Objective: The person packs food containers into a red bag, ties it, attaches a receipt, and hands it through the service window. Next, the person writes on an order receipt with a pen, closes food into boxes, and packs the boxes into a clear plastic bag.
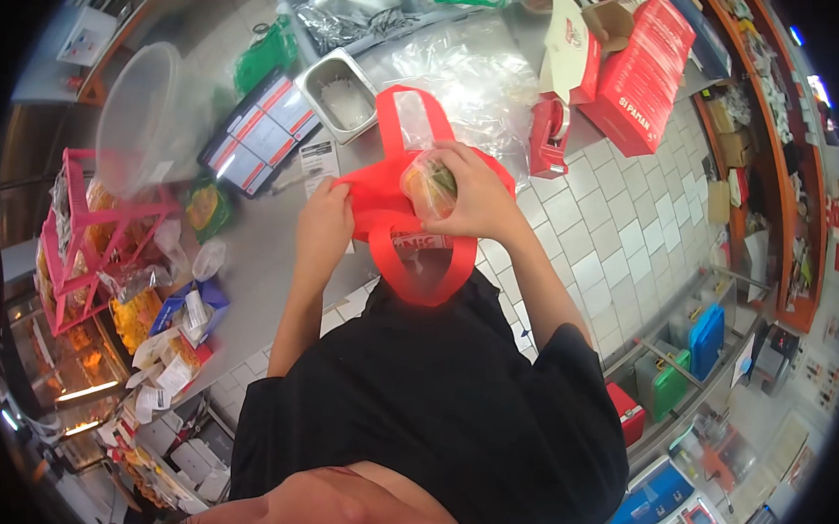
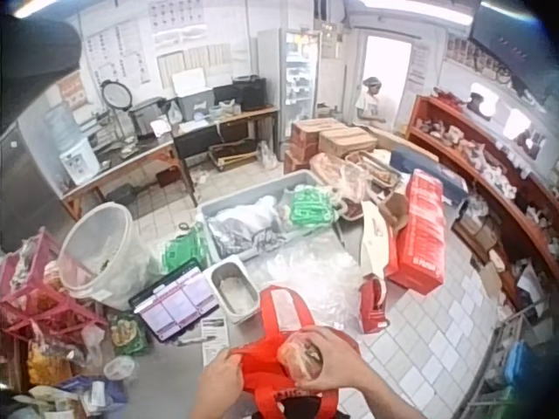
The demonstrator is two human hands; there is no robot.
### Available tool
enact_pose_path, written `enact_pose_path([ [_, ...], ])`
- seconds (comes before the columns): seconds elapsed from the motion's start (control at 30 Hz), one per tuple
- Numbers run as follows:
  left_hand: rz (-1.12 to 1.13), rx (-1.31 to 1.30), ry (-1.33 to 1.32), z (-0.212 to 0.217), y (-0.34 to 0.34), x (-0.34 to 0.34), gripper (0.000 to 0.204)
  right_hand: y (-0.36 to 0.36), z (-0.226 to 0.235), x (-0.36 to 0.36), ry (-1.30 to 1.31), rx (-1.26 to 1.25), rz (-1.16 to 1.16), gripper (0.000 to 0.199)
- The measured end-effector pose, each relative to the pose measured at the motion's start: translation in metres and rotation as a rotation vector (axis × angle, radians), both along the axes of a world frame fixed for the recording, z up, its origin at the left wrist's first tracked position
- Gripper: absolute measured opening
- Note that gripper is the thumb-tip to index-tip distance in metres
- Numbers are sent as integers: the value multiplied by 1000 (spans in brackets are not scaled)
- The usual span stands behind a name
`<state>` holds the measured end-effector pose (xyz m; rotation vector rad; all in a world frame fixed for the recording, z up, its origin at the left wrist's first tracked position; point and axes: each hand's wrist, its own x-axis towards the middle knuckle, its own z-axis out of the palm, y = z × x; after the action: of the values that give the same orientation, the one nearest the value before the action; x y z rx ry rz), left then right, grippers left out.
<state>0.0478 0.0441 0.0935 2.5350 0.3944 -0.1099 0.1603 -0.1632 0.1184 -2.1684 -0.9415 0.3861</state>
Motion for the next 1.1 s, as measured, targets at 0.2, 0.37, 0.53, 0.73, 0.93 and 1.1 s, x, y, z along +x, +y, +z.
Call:
enact_pose_path([
  [0.2,13,-124,-259,19,1,-1,55,38,6,-19,-211,52,177,63],
  [0.37,-44,-226,-254,18,22,-11,74,93,-18,-19,-63,-258,407,63],
  [0.53,-15,-239,-321,17,28,-29,69,92,-55,-20,-470,-209,752,65],
  [0.73,7,-377,-334,17,40,-35,59,60,20,8,-77,-553,582,71],
  [0.93,44,-416,-369,23,49,-34,56,22,106,48,-290,-968,335,58],
  [1.1,-88,-695,5,37,77,-64,39,37,175,117,-27,-301,430,28],
])
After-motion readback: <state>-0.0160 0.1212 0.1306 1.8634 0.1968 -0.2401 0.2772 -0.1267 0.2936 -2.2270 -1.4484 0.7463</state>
